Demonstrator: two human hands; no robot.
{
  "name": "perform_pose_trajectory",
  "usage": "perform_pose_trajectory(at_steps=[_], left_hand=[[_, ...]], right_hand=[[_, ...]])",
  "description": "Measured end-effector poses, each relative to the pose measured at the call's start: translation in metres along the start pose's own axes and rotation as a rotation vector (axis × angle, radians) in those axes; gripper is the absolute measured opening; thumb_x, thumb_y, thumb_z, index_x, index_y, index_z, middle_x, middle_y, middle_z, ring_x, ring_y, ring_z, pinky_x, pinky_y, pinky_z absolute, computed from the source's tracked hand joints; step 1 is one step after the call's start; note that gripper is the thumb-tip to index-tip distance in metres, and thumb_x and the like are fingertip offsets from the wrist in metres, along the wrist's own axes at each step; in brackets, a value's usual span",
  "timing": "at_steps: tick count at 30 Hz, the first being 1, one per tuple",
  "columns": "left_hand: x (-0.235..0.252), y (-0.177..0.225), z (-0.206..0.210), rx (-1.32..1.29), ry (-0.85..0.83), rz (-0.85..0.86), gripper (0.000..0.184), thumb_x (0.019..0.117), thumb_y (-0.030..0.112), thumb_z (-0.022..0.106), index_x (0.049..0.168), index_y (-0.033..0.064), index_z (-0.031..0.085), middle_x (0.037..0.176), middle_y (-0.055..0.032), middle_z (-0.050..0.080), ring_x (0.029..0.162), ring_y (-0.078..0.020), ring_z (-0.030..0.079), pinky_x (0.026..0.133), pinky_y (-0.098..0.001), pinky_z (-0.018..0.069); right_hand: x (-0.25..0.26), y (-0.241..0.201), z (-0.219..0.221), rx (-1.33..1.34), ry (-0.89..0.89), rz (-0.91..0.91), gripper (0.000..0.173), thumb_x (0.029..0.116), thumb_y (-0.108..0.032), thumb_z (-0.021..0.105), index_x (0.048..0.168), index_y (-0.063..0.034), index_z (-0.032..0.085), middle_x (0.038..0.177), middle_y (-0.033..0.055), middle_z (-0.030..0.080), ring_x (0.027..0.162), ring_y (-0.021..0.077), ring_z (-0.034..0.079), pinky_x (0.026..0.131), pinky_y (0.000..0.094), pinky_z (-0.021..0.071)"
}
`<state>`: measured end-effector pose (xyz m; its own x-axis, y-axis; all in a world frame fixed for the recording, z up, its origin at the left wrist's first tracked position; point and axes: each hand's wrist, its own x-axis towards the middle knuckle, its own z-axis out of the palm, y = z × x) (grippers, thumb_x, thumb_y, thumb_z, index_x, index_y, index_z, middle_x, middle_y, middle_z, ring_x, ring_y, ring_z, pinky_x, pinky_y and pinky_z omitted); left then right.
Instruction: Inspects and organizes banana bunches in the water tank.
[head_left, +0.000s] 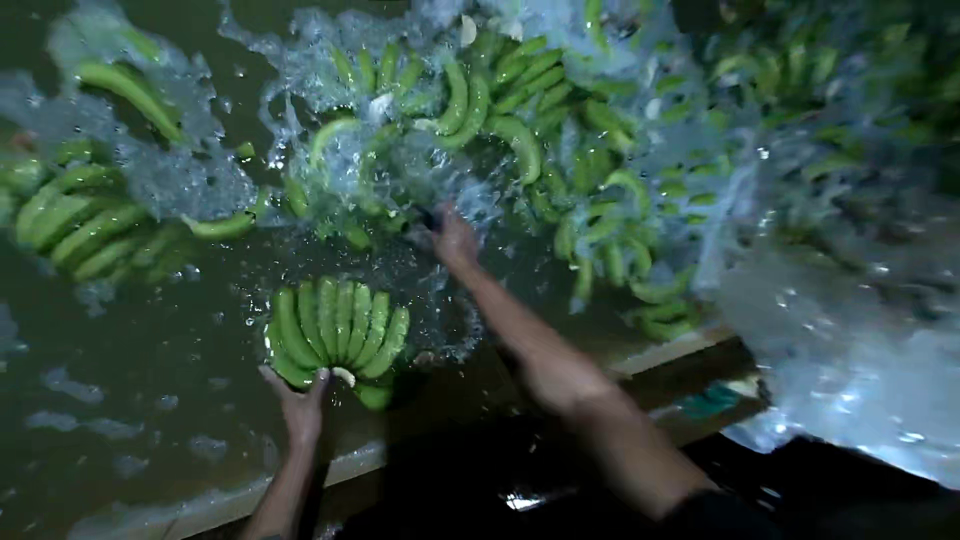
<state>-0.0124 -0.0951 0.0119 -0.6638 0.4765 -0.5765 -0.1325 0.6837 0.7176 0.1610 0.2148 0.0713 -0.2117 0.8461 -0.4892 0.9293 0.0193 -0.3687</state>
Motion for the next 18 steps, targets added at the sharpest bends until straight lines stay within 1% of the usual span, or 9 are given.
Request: perform_pose_trajectory(at_steps=[1,2,4,6,8,11,13,15,18], left_hand=[[-0.002,-0.006,-0.007,0.324,-0.048,0.209,0.114,0.0795,0.026,0.084,0.159,-0.0079,0.011,0.166,-0.0264,0.019,0.154,-0.0322,0.022,0.125,-0.0521,0.0196],[0.0,-0.012,-0.01,0.605,-0.103,0.423,0.109,0.0737,0.036,0.088,0.155,-0.009,0.031,0.16,-0.0377,0.022,0.151,-0.0516,0.019,0.12,-0.0712,0.0118],[0.017,-0.018,-0.004,0.969,-0.369,0.657,0.087,0.0779,0.037,0.086,0.154,0.0231,0.047,0.162,-0.0266,0.032,0.149,-0.055,0.024,0.112,-0.0819,0.011],[0.042,-0.019,0.015,1.142,-0.66,0.6,0.074,0.0953,0.024,0.068,0.161,0.0301,0.033,0.165,-0.022,0.027,0.152,-0.0496,0.02,0.117,-0.0748,0.0109],[0.05,-0.015,0.04,1.191,-0.693,0.498,0.064,0.1027,0.015,0.053,0.162,0.0163,0.03,0.163,-0.0263,0.029,0.15,-0.0488,0.028,0.119,-0.0661,0.0215],[0.042,0.024,0.081,1.141,-0.603,0.217,0.052,0.1073,0.02,0.045,0.155,0.0012,0.038,0.151,-0.0273,0.048,0.139,-0.0444,0.047,0.114,-0.0571,0.038],[0.043,0.047,0.102,0.973,-0.552,0.053,0.054,0.106,0.02,0.049,0.154,-0.0015,0.037,0.145,-0.0279,0.052,0.134,-0.0424,0.053,0.111,-0.0545,0.0416],[0.042,0.048,0.092,0.683,-0.526,-0.069,0.048,0.1065,0.013,0.05,0.148,-0.0101,0.042,0.147,-0.0321,0.048,0.139,-0.0415,0.046,0.118,-0.0493,0.0337],[0.052,0.059,0.045,0.525,-0.559,-0.216,0.045,0.109,0.016,0.047,0.147,-0.0084,0.043,0.149,-0.0265,0.049,0.14,-0.0307,0.047,0.117,-0.0414,0.0358]], right_hand=[[0.024,0.037,0.011,0.099,0.094,-0.028,0.049,0.1003,-0.026,0.066,0.14,-0.0001,0.054,0.122,0.03,0.067,0.11,0.0486,0.066,0.094,0.0664,0.0524],[0.031,0.071,0.011,0.205,0.05,0.011,0.053,0.0994,-0.026,0.069,0.142,-0.0018,0.051,0.127,0.0293,0.064,0.115,0.0472,0.064,0.098,0.0661,0.0507],[0.007,0.139,0.015,0.405,-0.033,0.15,0.055,0.0998,-0.025,0.069,0.148,-0.0079,0.048,0.138,0.0252,0.059,0.119,0.0408,0.063,0.098,0.0619,0.0513],[-0.042,0.192,0.039,0.568,-0.003,0.383,0.059,0.1038,-0.025,0.062,0.156,-0.0116,0.04,0.139,0.0198,0.059,0.108,0.0281,0.066,0.091,0.0491,0.0557],[-0.088,0.207,0.077,0.69,0.091,0.602,0.061,0.1068,-0.037,0.055,0.159,-0.0122,0.035,0.122,0.019,0.061,0.082,0.0207,0.059,0.07,0.0393,0.0522],[-0.146,0.15,0.142,0.61,0.116,0.428,0.053,0.1075,-0.026,0.053,0.143,0.0121,0.047,0.132,0.0327,0.06,0.115,0.0343,0.065,0.098,0.0435,0.0554],[-0.134,0.044,0.106,0.477,-0.328,0.54,0.048,0.1088,-0.009,0.048,0.153,0.0048,0.038,0.154,0.0214,0.046,0.139,0.0257,0.048,0.116,0.0375,0.0381],[-0.116,0.007,0.114,0.475,-0.18,0.352,0.054,0.096,-0.005,0.065,0.147,0.0061,0.049,0.14,0.0256,0.06,0.127,0.0294,0.061,0.11,0.0379,0.0479],[-0.071,0.049,0.114,0.441,-0.299,0.336,0.062,0.1035,-0.026,0.062,0.156,-0.0035,0.039,0.139,0.0256,0.06,0.129,0.0379,0.059,0.11,0.0533,0.0452]])
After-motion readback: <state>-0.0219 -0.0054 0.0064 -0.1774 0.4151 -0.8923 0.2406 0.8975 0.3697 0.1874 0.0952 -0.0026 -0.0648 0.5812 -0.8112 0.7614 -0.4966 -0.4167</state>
